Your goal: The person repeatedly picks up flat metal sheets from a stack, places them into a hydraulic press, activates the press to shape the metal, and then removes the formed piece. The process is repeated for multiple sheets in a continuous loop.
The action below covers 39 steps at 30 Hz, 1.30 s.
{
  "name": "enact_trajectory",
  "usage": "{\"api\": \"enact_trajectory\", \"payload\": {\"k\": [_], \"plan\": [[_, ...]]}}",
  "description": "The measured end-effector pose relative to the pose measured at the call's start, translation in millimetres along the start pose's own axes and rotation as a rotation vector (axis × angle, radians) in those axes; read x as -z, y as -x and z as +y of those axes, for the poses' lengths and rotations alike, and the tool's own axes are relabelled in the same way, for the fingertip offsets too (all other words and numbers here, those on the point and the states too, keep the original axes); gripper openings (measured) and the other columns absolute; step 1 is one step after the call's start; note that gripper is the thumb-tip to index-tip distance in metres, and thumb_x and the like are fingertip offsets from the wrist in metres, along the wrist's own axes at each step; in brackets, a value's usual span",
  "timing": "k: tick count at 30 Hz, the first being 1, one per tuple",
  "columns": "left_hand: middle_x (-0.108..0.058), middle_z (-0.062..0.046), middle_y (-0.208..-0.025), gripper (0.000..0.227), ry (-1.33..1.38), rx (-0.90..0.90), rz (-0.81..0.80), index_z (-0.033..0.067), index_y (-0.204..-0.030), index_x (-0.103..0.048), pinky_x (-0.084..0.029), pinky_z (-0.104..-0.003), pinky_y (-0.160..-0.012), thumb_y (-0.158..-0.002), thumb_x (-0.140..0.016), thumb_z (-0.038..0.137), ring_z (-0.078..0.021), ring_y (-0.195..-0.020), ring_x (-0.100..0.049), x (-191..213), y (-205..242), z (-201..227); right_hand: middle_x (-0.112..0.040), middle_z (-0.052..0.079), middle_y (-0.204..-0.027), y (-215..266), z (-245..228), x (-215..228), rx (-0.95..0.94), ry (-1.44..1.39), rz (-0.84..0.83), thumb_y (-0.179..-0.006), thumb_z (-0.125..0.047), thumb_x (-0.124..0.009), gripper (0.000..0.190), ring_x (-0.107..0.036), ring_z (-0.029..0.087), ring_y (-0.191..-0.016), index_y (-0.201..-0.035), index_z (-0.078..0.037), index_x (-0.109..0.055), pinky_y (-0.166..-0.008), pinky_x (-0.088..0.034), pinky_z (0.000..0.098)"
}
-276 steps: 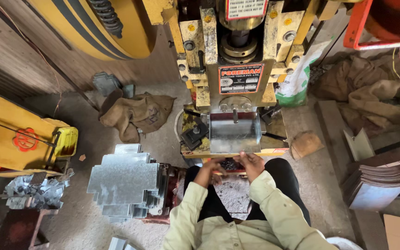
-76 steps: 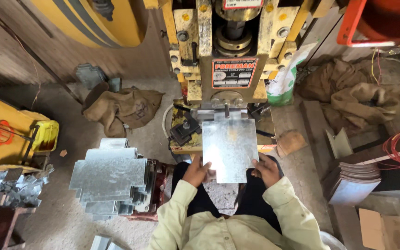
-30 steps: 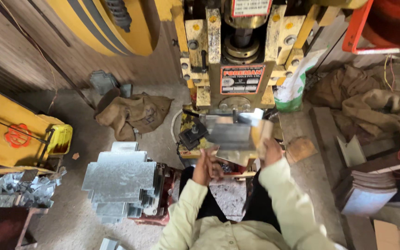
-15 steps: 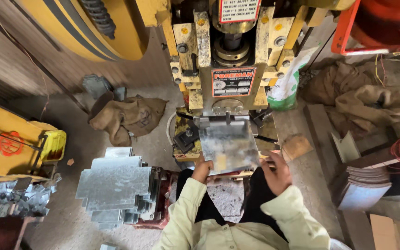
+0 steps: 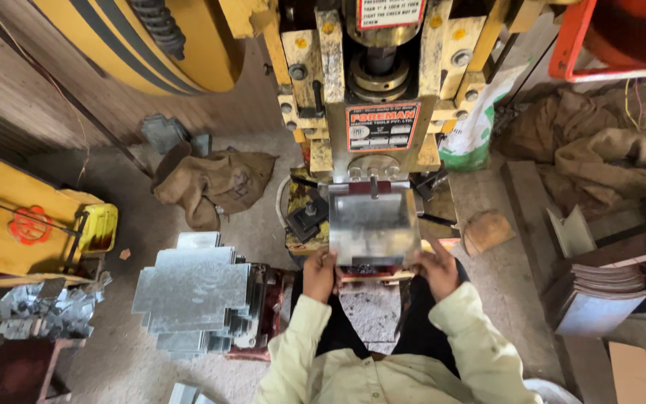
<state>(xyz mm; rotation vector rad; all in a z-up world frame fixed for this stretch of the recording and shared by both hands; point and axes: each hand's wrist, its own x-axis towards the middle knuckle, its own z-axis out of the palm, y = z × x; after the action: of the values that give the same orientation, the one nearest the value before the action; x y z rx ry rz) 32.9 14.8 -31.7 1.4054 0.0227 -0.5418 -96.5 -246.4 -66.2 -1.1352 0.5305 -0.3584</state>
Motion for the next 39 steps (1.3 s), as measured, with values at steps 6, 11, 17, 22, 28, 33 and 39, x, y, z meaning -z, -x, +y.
{"api": "enact_trajectory", "payload": {"k": [6, 11, 17, 22, 28, 33, 39], "plan": [[-0.062, -0.008, -0.06, 0.031, 0.13, -0.03, -0.082, 0.0013, -0.124, -0.066, -0.038, -0.028, -0.035, -0.103, -0.055, 0.021, -0.0133, -0.039, -0.05, -9.5, -12.2, 7.2, -0.069, 0.008, -0.091, -20.2, -16.6, -7.6, 0.008, 0.031, 0.002, -0.097, -0.012, -0.063, 0.047, -0.067, 0.018, -0.074, -0.143, -0.003, -0.058, -0.064, -0.055, 0.0345], [-0.062, -0.013, -0.064, 0.051, 0.259, 0.154, -0.032, -0.001, -0.128, -0.061, -0.039, -0.03, -0.035, -0.106, -0.045, 0.042, -0.018, -0.042, -0.056, -5.2, -11.9, 1.7, -0.072, 0.012, -0.093, -9.1, -40.6, -18.3, -0.097, -0.031, -0.066, -0.107, -0.051, -0.037, 0.058, -0.064, 0.02, -0.072, -0.136, -0.005, -0.059, -0.067, -0.052, 0.0352], [-0.063, -0.012, -0.068, 0.075, 0.24, 0.155, -0.084, 0.0148, -0.136, -0.057, -0.039, -0.029, -0.036, -0.097, -0.025, 0.07, -0.0177, -0.042, -0.053, -0.8, -5.8, 21.1, -0.071, 0.021, -0.089, -30.8, -54.4, -26.6, -0.159, -0.148, -0.002, -0.101, -0.07, -0.031, 0.07, -0.06, 0.025, -0.067, -0.135, -0.013, -0.052, -0.065, -0.051, 0.0374], [-0.068, -0.012, -0.083, 0.091, 0.307, 0.136, -0.255, -0.0043, -0.133, -0.055, -0.046, -0.028, -0.045, -0.104, -0.023, 0.075, -0.0152, -0.053, -0.061, -14.4, -3.9, 16.3, -0.07, 0.015, -0.103, -79.2, -36.1, -22.5, -0.195, -0.262, -0.026, -0.103, -0.043, -0.048, 0.051, -0.064, 0.023, -0.085, -0.136, -0.005, -0.055, -0.076, -0.052, 0.0368], [-0.07, -0.012, -0.087, 0.073, 0.183, 0.123, -0.287, 0.0114, -0.147, -0.045, -0.05, -0.033, -0.044, -0.097, -0.037, 0.064, -0.0212, -0.051, -0.063, -24.1, 11.6, 23.5, -0.067, 0.01, -0.11, -60.6, 29.2, -24.6, 0.371, -0.11, 0.276, -0.106, -0.011, -0.055, 0.031, -0.067, 0.022, -0.092, -0.135, -0.002, -0.054, -0.077, -0.058, 0.034], [-0.069, -0.013, -0.08, 0.062, 0.217, 0.168, -0.204, 0.0071, -0.151, -0.041, -0.048, -0.031, -0.04, -0.103, -0.044, 0.045, -0.0201, -0.046, -0.061, -25.9, 1.7, 2.8, -0.071, 0.015, -0.106, 17.9, 13.7, -74.0, -0.053, -0.244, 0.094, -0.101, -0.014, -0.057, 0.024, -0.068, 0.022, -0.078, -0.123, -0.003, -0.053, -0.069, -0.059, 0.0355], [-0.066, -0.012, -0.074, 0.053, 0.166, -0.028, -0.131, 0.0034, -0.152, -0.041, -0.043, -0.028, -0.037, -0.102, -0.055, 0.012, -0.0148, -0.044, -0.054, -14.8, -34.5, -13.2, -0.077, 0.017, -0.104, 21.6, -7.0, -95.5, -0.161, -0.148, 0.019, -0.1, -0.026, -0.058, 0.029, -0.065, 0.02, -0.068, -0.109, 0.001, -0.057, -0.066, -0.057, 0.0362]]}}
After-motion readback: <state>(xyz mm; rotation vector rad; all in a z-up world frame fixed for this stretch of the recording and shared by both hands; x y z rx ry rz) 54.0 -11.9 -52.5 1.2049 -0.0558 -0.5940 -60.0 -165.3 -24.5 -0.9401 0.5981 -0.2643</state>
